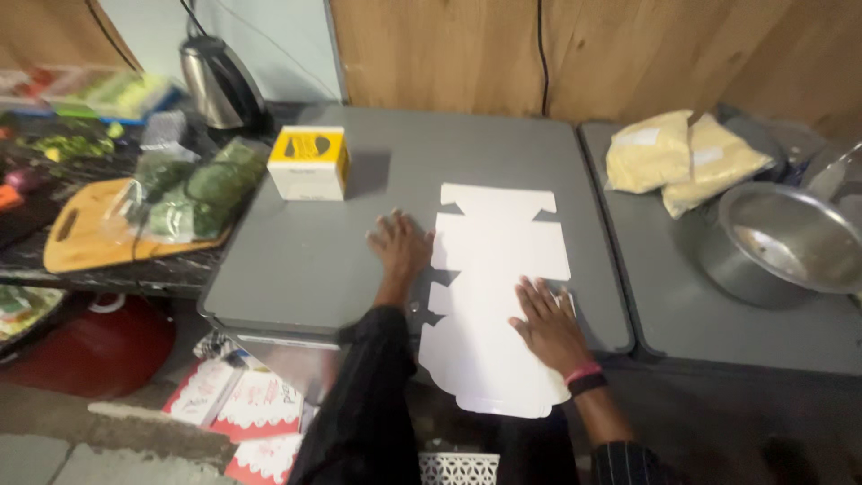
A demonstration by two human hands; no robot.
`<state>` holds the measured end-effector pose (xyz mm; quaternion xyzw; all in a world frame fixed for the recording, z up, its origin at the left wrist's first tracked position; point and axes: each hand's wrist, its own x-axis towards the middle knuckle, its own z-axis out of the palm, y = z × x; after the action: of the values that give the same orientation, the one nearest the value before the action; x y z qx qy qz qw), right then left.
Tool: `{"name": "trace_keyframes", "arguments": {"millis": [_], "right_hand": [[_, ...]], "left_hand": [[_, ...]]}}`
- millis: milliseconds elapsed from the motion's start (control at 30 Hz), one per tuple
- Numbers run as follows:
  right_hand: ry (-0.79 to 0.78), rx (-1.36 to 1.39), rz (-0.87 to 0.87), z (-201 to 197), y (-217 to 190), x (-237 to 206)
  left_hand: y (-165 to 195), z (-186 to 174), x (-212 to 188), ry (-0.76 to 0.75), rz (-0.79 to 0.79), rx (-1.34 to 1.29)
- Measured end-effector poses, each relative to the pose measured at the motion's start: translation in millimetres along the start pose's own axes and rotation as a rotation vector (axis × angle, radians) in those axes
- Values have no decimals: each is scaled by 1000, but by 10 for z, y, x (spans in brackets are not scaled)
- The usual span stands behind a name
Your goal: The person assembles flat cardboard boxes by folding along pre-scored lines and tucking flaps to form small rectangular containers. The person handles multiple flat blanks, folds them into boxes, and places the finished boxes on the table.
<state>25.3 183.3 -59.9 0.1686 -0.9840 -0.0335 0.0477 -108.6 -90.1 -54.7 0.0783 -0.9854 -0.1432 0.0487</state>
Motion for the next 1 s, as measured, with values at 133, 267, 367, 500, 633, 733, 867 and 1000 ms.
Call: {"name": "trace_keyframes", "arguments": {"millis": [133,267,367,500,633,733,867,1000], "right_hand": [[113,923,-162,-120,-831,-218],[218,1393,-382,310,-2222,-338],[292,1150,-540,734,-3214,-335],[92,1152,-606,840,-4004,-444],[21,1363,-606,475,-3901,-482],[130,1622,-620,291,-3471,-487],[143,1399,-663,301,-3326,-300],[-148,1896,-427,413,-3061,-392]], "left_hand": [[-508,-19,-873,205,226,-773],[-725,161,-2318,390,222,-2082],[-1255,-127,-3122,273,-30,-2073],[-2082,-351,-3480,324,174,-1304],[-2597,-121,-3454,431,-54,-1749],[-2550,58,-3404,348,-98,-2182],[-2245,136,-3274,9,199,-2545],[-2037,-15,-3301,-34,321,-2757]]}}
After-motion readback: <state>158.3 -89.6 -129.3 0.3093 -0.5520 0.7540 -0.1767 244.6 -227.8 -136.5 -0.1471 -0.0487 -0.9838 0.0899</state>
